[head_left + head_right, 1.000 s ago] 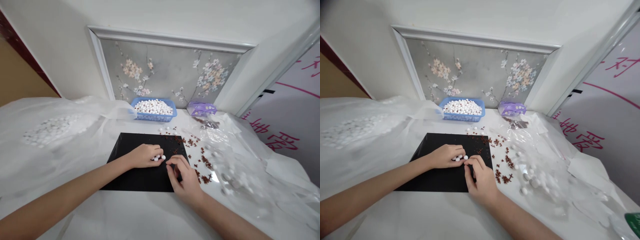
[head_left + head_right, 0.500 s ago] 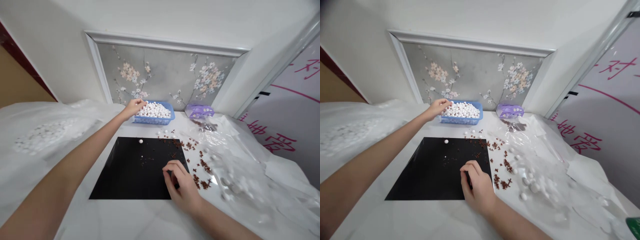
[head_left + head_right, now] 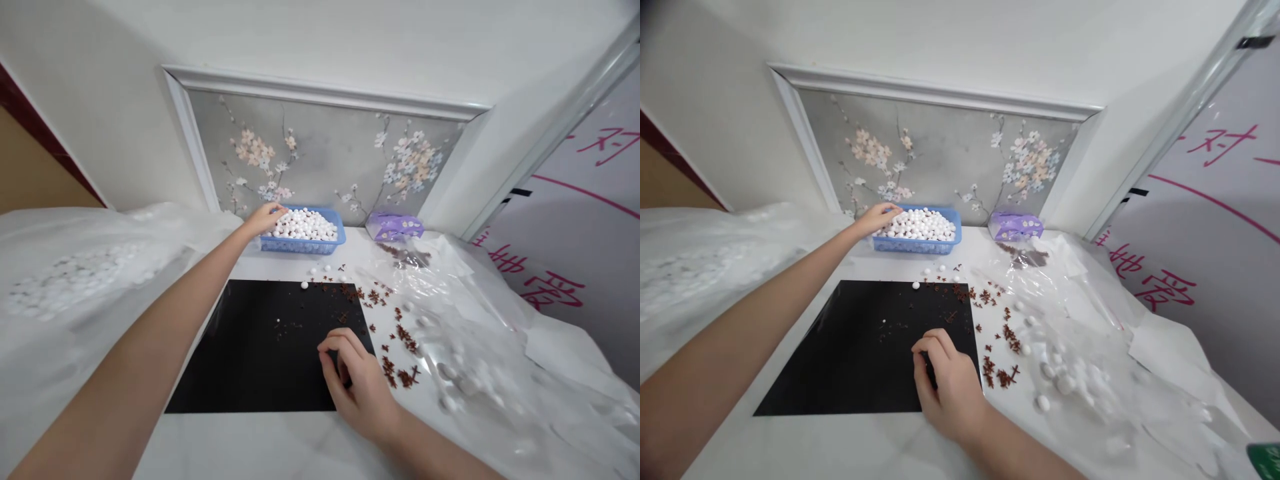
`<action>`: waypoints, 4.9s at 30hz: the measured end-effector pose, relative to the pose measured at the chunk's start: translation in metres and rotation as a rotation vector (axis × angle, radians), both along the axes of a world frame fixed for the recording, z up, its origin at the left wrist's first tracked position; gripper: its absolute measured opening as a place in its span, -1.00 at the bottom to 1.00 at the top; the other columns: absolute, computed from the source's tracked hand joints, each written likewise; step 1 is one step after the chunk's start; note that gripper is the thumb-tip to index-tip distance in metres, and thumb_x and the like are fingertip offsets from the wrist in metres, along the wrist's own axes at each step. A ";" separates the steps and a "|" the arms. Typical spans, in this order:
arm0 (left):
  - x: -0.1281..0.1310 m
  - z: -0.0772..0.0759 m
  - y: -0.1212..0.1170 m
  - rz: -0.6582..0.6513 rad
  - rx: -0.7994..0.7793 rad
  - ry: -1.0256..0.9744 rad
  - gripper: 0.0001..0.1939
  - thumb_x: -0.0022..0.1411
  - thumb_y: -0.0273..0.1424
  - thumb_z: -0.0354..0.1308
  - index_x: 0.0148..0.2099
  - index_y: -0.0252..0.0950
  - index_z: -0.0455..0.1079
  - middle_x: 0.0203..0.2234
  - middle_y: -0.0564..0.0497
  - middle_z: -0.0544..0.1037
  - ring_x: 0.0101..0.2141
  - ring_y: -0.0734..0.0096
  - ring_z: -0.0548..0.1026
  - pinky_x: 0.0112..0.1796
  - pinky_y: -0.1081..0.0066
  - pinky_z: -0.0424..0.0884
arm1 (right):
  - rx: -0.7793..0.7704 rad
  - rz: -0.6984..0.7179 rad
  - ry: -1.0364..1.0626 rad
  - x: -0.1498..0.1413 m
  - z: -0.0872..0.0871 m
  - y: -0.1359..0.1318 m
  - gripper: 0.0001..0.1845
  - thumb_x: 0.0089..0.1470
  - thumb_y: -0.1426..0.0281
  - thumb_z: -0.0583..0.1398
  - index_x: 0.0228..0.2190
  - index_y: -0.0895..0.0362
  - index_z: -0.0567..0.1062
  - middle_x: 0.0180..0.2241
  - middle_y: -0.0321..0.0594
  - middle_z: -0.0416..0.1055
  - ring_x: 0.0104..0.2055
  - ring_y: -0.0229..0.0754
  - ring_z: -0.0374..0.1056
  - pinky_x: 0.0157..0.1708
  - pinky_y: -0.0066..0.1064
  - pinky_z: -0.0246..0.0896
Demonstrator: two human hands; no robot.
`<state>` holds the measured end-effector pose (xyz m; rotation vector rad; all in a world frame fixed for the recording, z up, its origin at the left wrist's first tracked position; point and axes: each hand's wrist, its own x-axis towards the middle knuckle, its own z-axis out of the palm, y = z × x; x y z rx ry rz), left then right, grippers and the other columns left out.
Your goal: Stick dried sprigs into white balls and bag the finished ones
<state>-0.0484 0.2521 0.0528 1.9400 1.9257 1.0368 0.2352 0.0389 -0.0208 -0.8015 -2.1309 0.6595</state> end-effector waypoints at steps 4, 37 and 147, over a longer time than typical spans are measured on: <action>0.001 0.003 -0.012 -0.010 0.070 0.074 -0.68 0.19 -0.26 -0.08 -0.25 -0.37 0.40 -0.28 -0.04 0.50 -0.23 0.34 0.36 -0.16 0.44 0.23 | -0.012 -0.007 -0.003 0.001 -0.001 -0.001 -0.85 0.13 0.51 -0.01 -0.26 0.08 0.29 -0.25 -0.22 0.27 -0.61 -0.41 0.12 -0.67 -0.53 0.03; 0.022 -0.016 -0.062 0.139 0.149 0.520 -0.62 0.21 -0.32 -0.04 0.05 -0.26 0.35 -0.17 -0.13 0.36 -0.10 0.11 0.32 -0.12 0.22 0.26 | 0.051 0.003 0.023 0.001 0.001 0.000 -0.85 0.12 0.52 -0.01 -0.28 0.09 0.29 -0.28 -0.23 0.29 -0.60 -0.42 0.10 -0.62 -0.53 0.02; 0.141 -0.041 -0.248 -0.130 -0.581 -1.583 -0.90 0.05 -0.42 0.27 -0.37 -0.32 0.43 -0.40 0.04 0.53 -0.34 0.63 0.47 -0.22 0.64 0.40 | 0.260 -0.149 0.303 0.011 0.002 -0.001 -0.75 0.08 0.62 0.06 -0.22 0.10 0.33 -0.32 -0.18 0.45 -0.29 -0.25 0.42 -0.38 -0.46 0.38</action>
